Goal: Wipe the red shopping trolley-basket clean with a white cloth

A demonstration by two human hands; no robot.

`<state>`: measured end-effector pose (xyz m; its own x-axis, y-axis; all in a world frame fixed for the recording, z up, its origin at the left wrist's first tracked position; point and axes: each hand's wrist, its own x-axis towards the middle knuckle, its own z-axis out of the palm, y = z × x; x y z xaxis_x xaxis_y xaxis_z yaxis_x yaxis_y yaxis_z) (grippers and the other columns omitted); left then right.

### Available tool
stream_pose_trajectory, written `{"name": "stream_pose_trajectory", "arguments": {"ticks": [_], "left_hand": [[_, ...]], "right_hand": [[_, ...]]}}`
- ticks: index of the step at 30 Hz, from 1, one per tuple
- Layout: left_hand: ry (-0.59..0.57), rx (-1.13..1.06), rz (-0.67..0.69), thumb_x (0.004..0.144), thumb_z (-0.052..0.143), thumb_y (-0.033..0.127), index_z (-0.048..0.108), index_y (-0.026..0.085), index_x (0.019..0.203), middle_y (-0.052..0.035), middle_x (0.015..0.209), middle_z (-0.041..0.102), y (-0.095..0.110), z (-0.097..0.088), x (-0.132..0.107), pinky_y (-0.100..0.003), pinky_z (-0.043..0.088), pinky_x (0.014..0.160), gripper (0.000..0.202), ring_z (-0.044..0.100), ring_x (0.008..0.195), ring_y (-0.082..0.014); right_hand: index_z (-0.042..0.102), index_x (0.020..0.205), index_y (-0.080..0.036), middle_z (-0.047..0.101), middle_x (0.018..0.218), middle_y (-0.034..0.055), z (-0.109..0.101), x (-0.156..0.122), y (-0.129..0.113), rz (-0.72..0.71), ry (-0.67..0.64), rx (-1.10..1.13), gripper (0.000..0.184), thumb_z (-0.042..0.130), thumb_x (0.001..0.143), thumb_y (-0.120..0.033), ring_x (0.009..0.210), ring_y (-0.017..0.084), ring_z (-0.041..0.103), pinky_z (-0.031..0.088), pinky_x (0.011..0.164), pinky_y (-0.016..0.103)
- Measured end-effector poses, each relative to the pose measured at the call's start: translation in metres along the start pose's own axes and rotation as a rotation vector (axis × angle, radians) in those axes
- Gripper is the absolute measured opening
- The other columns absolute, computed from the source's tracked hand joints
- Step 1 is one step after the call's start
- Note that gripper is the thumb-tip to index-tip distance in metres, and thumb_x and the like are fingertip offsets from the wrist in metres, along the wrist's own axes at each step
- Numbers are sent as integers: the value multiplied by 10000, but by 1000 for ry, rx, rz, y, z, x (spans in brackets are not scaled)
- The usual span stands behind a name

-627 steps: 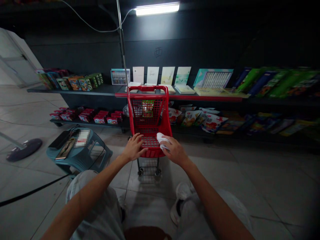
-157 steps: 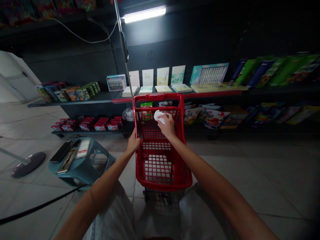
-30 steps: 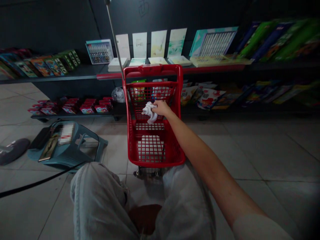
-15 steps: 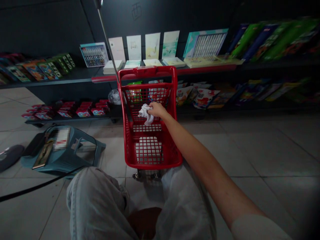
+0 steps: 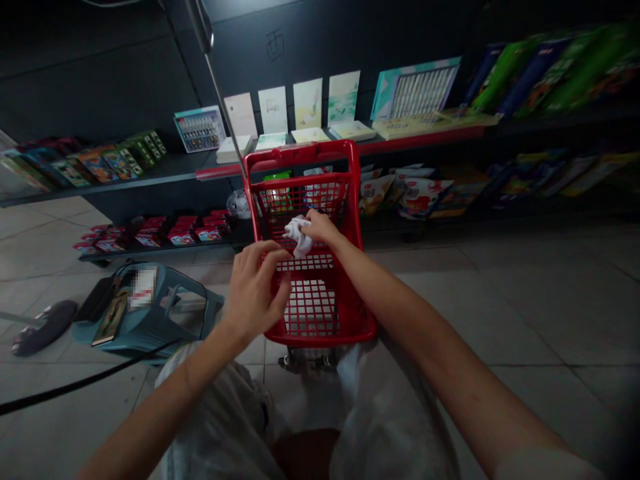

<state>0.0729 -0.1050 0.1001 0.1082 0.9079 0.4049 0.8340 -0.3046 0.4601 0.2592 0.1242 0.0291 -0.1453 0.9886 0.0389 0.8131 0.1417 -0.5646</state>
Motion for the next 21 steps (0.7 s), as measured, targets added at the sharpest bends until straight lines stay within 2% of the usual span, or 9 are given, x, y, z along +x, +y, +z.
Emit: {"name": "stream_pose_trajectory", "arguments": {"ticks": [2,4,6,10,14,17,21], "left_hand": [[-18,26,-36,949,610,331,530,209,1453,-155,1599,440,-13,11,26,-549,391,1230,525,418,1496,-340],[-32,31,-160,910,605,284,381,154,1562,-213,1674,316,-32,27,50,-583,353,1248,702,323,1562,-375],[-60,-35,-254,903,554,228,242,134,1632,-222,1706,269,-50,43,67,-562,321,1274,798,268,1600,-351],[-106,-170,-262,929,524,263,51,147,1690,-206,1730,258,-69,57,74,-556,347,1260,903,359,1567,-342],[-113,-183,-275,941,554,343,-2,205,1705,-175,1716,318,-71,52,71,-559,404,1218,954,489,1483,-364],[-124,-172,-278,945,555,341,-18,220,1708,-161,1706,349,-71,49,73,-543,436,1193,962,536,1443,-363],[-144,-161,-313,947,550,332,4,207,1711,-165,1643,458,-72,49,76,-541,464,1163,948,577,1403,-370]], "right_hand": [[587,1280,-169,720,1213,165,4,2,-2,22,67,46,422,672,906,-344,1077,295,695,538,889,346],[547,1318,-161,687,1264,169,9,6,-5,13,160,103,421,613,919,-278,1130,284,668,525,949,352],[533,1334,-163,660,1282,157,12,11,-7,35,242,155,420,548,917,-210,1178,264,633,499,1017,343],[576,1324,-189,581,1284,144,9,29,-10,136,466,189,445,461,897,-141,1201,241,598,454,1108,340],[613,1368,-189,489,1326,162,-7,50,-6,50,745,101,501,477,888,-138,1307,281,530,389,1201,415],[618,1354,-166,453,1366,176,-12,59,-4,3,761,31,479,464,902,-135,1366,296,483,358,1230,439],[592,1351,-129,414,1441,203,1,56,-4,29,662,72,473,426,908,-113,1418,280,443,332,1246,417]]}}
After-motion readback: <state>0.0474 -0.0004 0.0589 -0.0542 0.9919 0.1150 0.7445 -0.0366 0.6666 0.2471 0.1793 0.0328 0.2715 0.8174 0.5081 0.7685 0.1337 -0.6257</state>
